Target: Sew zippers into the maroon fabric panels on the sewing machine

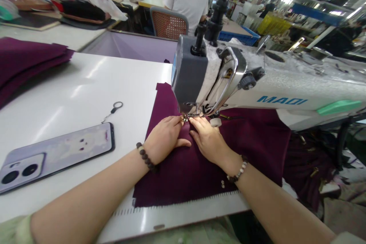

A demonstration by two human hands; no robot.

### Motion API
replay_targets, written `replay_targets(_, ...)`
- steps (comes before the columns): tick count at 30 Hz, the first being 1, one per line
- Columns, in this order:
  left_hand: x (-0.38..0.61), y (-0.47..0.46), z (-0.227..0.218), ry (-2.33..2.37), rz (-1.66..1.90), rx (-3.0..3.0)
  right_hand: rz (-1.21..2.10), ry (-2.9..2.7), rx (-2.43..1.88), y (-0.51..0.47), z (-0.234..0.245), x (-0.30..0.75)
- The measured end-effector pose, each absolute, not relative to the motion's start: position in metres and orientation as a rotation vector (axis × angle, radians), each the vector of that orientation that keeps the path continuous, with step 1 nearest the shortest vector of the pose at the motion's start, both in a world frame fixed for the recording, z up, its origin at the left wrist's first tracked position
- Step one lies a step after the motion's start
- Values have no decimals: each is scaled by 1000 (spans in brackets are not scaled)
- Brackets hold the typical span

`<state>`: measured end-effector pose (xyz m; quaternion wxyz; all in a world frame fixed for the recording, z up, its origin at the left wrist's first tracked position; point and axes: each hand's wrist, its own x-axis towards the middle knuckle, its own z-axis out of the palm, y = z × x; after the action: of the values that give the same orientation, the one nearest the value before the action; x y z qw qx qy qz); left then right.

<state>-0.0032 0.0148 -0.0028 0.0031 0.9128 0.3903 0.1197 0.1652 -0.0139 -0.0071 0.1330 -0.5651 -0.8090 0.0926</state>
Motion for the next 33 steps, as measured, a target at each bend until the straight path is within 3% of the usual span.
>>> replay_targets(21,-4,21,-6,1222,407,2869,275,-2316,-1696,-12,2,163)
replay_targets(33,-46,-86,-14,1123,416,2847,240,-2451,-1741,-140,-2,152)
